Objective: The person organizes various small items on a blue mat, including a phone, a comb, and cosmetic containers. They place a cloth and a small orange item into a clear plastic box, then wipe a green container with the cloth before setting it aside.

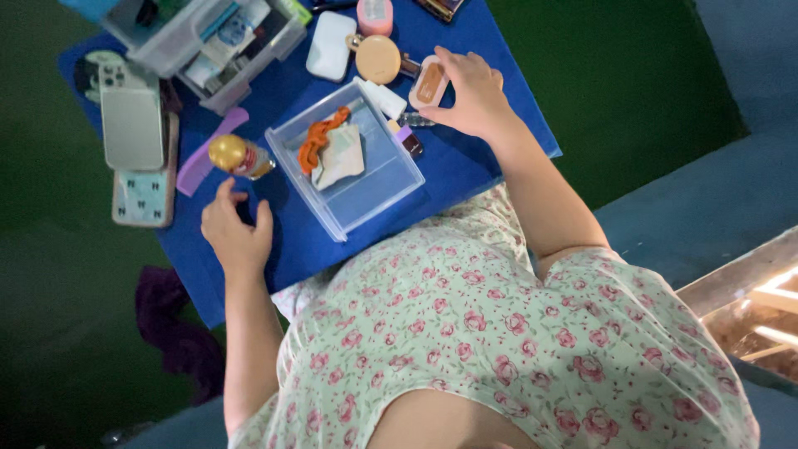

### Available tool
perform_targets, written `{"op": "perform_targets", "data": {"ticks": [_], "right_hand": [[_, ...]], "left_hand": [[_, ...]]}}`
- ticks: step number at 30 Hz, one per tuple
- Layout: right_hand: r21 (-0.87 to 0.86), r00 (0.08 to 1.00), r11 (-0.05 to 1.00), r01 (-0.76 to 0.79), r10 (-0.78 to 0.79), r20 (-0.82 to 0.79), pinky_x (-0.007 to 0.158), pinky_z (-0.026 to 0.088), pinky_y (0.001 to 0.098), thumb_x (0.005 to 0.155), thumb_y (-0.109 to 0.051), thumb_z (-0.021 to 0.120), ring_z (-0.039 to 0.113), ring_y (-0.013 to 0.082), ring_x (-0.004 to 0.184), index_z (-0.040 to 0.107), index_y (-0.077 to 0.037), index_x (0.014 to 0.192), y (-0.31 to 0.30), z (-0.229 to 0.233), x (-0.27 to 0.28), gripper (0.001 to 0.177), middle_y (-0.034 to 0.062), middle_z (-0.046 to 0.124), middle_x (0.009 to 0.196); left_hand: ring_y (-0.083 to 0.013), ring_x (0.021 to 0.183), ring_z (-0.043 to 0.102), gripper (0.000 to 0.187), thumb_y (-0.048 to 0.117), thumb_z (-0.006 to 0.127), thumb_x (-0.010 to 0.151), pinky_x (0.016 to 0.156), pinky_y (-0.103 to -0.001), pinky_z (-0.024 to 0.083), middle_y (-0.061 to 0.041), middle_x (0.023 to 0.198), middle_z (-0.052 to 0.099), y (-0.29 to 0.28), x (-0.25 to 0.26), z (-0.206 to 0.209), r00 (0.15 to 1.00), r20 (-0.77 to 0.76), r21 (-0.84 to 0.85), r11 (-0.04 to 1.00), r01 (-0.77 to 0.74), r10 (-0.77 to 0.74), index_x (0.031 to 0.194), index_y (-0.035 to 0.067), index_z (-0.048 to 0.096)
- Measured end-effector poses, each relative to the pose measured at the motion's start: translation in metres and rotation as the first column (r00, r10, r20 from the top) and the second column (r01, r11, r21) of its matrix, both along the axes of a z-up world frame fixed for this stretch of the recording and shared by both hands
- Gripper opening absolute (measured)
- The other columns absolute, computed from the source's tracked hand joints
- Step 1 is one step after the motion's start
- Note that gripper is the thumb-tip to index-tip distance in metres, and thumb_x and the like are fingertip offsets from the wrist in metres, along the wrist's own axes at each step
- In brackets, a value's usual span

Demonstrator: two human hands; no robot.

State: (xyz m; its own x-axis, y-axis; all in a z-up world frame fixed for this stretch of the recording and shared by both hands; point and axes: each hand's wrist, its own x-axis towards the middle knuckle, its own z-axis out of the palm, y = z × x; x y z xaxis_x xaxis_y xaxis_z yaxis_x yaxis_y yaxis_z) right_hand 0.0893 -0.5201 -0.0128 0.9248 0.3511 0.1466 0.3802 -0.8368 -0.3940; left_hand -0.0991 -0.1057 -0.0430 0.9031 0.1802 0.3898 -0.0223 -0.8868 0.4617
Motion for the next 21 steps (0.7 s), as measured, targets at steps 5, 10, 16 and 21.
{"op": "perform_targets", "data": {"ticks": [5,10,16,21], "right_hand": [[0.025,0.999,0.999,0.04,-0.041,0.01,0.107,0.03,0.0641,0.081,-0.053,0.085,0.04,0.0497,0.141,0.038,-0.012,0.157,0.003,-0.014,-0.002,0.098,0.0193,0.052,0.149],[0.047,0.997,0.997,0.059,-0.061,0.041,0.105,0.029,0.0659,0.084,-0.055,0.083,0.04,0.0494,0.141,0.04,-0.009,0.157,0.001,-0.02,0.005,0.096,0.0207,0.054,0.148],[0.174,0.993,0.985,0.002,-0.022,0.116,0.101,0.039,0.0551,0.066,-0.046,0.09,0.055,0.0419,0.124,0.044,-0.005,0.149,0.007,-0.01,0.01,0.103,0.0214,0.061,0.13],[0.35,0.972,0.937,-0.018,-0.065,0.225,0.091,0.051,0.0441,0.073,-0.022,0.086,0.064,0.0355,0.105,0.053,-0.006,0.145,0.011,-0.001,0.0,0.081,0.0182,0.064,0.114]], "left_hand": [[-0.0339,0.107,0.061,0.058,0.023,0.077,0.088,0.093,-0.049,0.044,-0.008,0.108,0.067,-0.005,-0.003,0.004,0.999,-0.021,0.005,1.0,-0.029,0.029,0.139,0.006,0.057],[-0.0338,0.107,0.06,0.058,0.026,0.077,0.085,0.092,-0.049,0.043,-0.007,0.107,0.067,-0.009,0.001,0.01,0.998,-0.031,0.026,0.998,-0.061,0.062,0.137,0.008,0.058],[-0.0327,0.106,0.06,0.057,0.026,0.076,0.084,0.092,-0.049,0.043,-0.007,0.106,0.067,-0.011,-0.001,0.01,0.996,-0.028,0.011,0.996,-0.084,0.084,0.136,0.009,0.059],[-0.033,0.104,0.06,0.059,0.027,0.077,0.083,0.089,-0.05,0.043,-0.007,0.105,0.067,-0.01,0.001,0.008,0.997,0.001,0.031,0.996,-0.082,0.082,0.136,0.009,0.059]]}}
